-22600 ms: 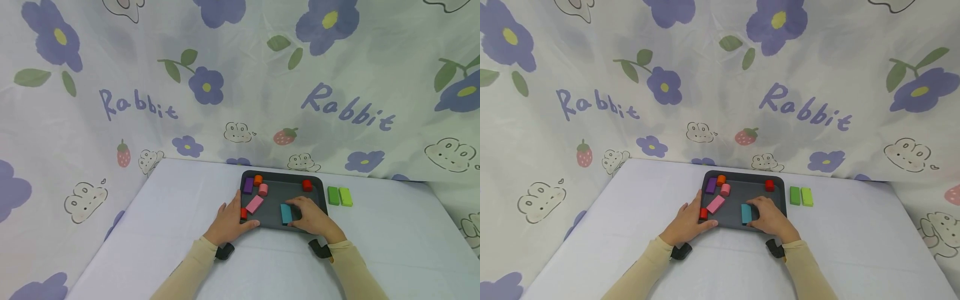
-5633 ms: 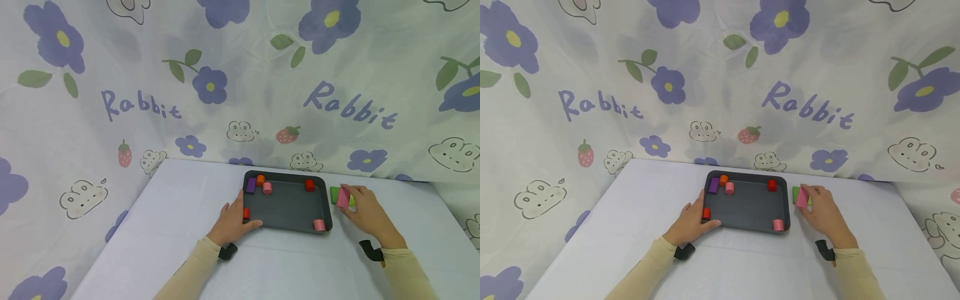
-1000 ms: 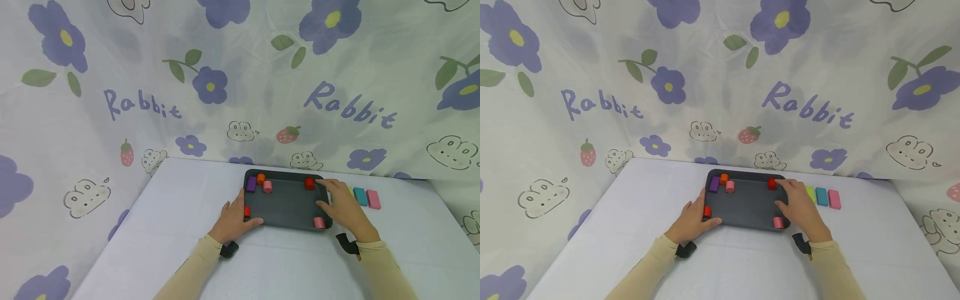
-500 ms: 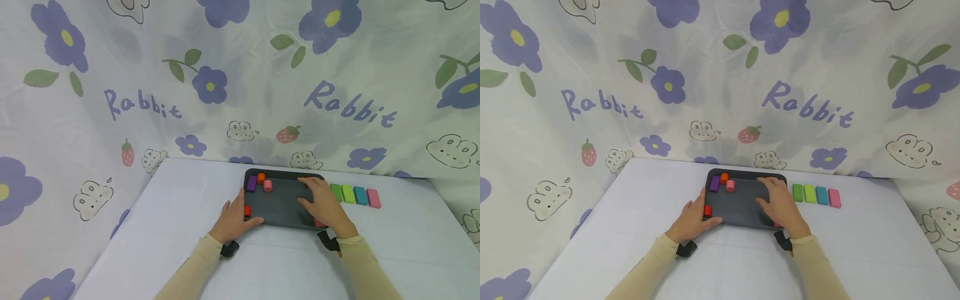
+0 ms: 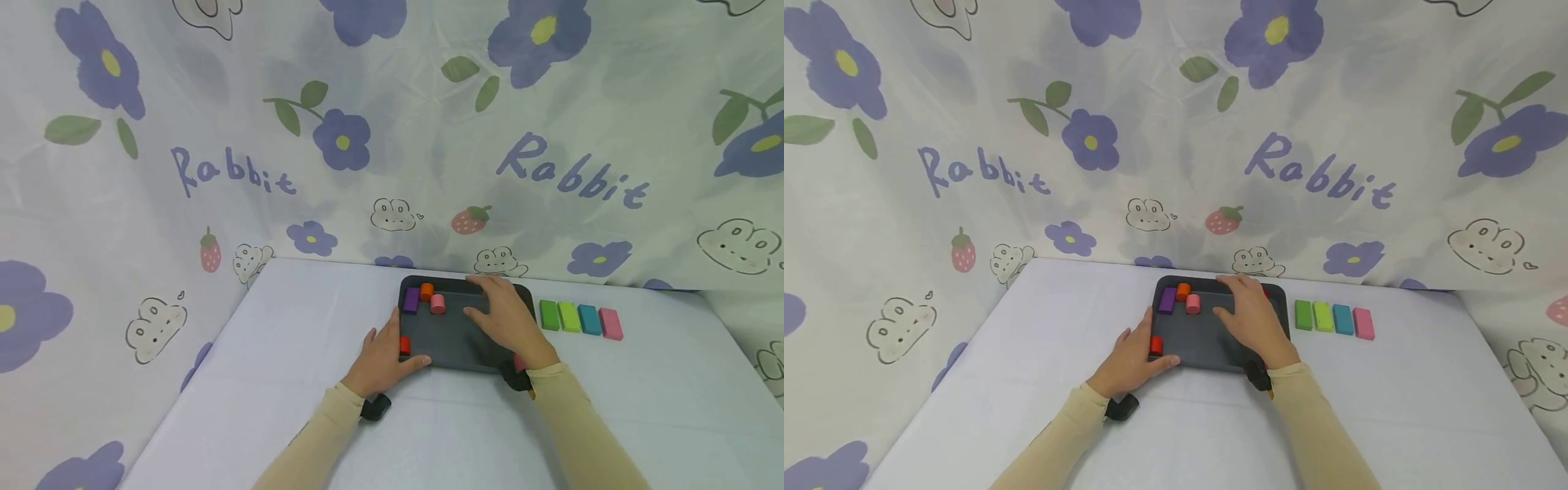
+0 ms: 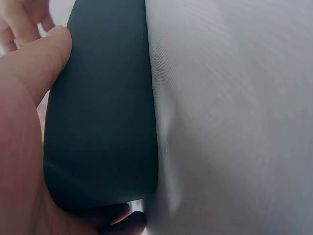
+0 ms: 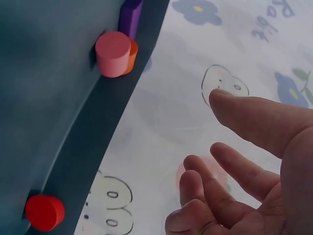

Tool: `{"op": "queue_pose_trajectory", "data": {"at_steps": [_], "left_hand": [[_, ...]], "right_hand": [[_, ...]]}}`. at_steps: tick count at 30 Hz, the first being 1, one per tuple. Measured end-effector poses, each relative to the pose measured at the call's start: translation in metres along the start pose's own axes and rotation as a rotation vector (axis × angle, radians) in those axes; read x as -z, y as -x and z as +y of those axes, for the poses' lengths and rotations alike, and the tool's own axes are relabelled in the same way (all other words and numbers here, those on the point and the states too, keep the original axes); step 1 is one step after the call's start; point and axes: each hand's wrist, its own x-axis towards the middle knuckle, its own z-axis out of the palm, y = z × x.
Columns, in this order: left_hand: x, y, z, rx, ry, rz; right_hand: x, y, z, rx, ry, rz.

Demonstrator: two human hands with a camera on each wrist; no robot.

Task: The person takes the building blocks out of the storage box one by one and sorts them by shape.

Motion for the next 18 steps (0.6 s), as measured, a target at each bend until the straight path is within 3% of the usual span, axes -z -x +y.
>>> {"op": "queue_pose_trajectory", "data": {"at_steps": [9,18], "left_hand": [[-0.001,-0.001,-0.001,-0.011,-0.007,0.01],[-0.002,-0.001,-0.002,-0.006,-0.011,0.004]], "right_hand": [[-0.016,-0.022,0.0,0.039,-0.112,-0.021],[-0.029,-0.043,-0.001,0.021,-0.121,-0.073]]}}
